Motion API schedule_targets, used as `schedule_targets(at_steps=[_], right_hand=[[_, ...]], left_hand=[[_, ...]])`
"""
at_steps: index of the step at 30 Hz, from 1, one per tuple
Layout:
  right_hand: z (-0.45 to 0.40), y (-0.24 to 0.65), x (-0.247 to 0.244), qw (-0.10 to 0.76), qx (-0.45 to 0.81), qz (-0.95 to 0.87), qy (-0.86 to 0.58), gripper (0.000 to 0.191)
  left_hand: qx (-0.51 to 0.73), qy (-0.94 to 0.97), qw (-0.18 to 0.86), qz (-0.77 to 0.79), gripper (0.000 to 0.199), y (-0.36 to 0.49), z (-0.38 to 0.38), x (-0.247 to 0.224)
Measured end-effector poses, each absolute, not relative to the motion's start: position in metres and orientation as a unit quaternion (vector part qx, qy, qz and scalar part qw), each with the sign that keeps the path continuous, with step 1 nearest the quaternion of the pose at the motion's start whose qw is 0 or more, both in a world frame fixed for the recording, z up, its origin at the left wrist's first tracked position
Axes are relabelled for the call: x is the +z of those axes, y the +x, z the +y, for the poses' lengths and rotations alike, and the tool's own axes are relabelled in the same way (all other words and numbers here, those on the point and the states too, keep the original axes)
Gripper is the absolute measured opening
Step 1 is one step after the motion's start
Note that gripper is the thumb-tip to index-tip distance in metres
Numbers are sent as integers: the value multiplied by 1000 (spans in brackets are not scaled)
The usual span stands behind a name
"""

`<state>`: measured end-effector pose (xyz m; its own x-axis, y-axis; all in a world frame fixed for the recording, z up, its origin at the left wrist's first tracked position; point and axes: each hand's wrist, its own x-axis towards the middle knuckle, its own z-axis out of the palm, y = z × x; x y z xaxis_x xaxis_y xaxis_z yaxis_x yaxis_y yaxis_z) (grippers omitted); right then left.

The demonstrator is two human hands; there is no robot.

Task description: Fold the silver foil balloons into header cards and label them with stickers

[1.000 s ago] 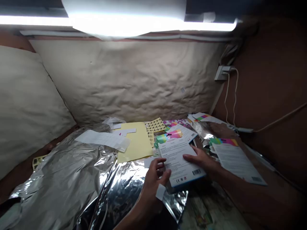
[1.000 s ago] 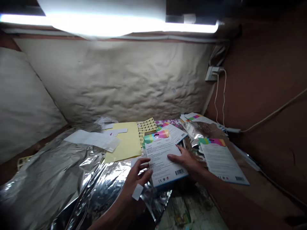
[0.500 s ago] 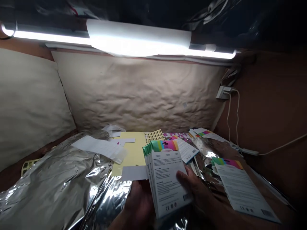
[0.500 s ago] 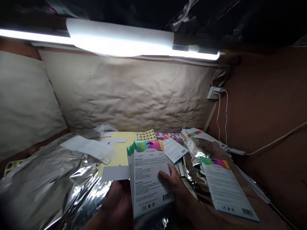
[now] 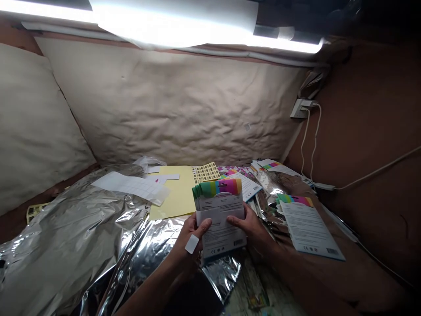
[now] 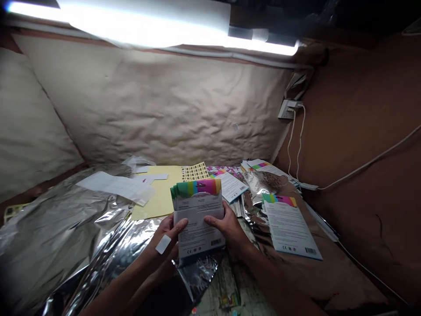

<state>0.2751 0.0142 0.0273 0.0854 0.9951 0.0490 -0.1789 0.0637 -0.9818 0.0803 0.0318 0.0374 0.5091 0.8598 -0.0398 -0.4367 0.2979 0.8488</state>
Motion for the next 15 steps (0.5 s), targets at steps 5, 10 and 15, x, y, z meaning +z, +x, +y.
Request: schedule_targets(at_steps=[5,10,15], right_hand=[[14,280,31,571,524,-456,-437,54],[17,284,29,556,509,-488,-440,52],[17,288,24,497,479,-563,-454,52]], left_hand=[[401,510,723,239,53,68,45,35],[404,561,690,214,47,59,50,44],[393,581,684,200,52,59,45,52]])
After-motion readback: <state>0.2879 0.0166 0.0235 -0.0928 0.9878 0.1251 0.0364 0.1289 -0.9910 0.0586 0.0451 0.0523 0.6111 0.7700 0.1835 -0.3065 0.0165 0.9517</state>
